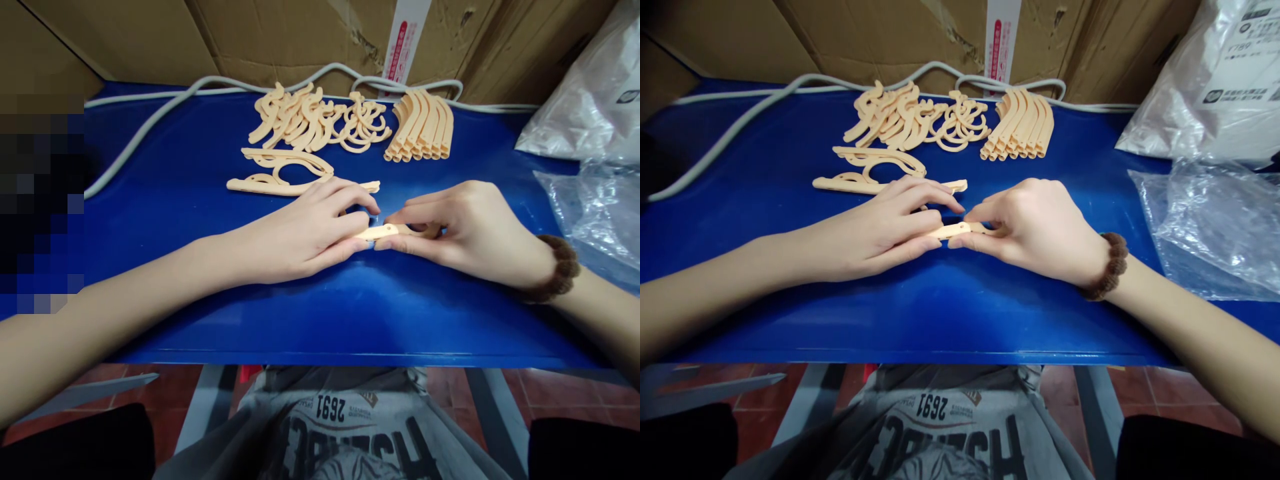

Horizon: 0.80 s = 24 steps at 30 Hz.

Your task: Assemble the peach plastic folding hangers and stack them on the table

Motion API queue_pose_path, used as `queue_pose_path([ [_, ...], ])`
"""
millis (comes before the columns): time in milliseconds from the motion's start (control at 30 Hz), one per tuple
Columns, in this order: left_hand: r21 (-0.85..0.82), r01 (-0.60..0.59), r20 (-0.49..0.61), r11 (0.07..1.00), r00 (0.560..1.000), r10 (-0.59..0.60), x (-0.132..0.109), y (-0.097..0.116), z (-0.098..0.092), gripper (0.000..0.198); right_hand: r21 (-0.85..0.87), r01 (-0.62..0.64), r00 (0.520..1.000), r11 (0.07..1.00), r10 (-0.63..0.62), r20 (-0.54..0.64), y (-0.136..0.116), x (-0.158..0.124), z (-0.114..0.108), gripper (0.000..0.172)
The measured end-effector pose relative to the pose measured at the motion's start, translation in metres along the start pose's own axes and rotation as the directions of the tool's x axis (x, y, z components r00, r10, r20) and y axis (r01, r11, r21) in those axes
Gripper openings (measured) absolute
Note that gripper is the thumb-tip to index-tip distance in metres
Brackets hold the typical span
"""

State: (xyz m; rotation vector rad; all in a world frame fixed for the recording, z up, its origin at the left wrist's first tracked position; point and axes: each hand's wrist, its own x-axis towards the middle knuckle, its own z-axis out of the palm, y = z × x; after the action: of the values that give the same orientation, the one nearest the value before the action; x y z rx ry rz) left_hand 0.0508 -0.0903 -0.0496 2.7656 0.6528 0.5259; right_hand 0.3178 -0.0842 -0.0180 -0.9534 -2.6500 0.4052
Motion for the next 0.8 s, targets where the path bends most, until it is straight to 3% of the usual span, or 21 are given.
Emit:
queue_pose_path([
  [333,0.017,0.011,0.018,1.0,1.0,-0.011,-0.0001,0.0006,0.0017,0.034,0.164,-0.078,0.995,0.983,0.067,0.075,0.0058,0.0009,0.0009,0.063],
  [600,-0.002,0.016,0.05,1.0,0.999,-0.016,-0.0001,0.0016,0.0005,0.032,0.146,-0.102,0.982,0.984,0.076,0.175,0.0005,0.0058,-0.002,0.067],
  [800,-0.038,0.038,0.058,0.999,0.998,-0.036,0.0005,0.0025,0.0008,0.034,0.09,-0.057,0.991,0.994,0.045,0.129,0.0021,0.0036,-0.0019,0.066],
])
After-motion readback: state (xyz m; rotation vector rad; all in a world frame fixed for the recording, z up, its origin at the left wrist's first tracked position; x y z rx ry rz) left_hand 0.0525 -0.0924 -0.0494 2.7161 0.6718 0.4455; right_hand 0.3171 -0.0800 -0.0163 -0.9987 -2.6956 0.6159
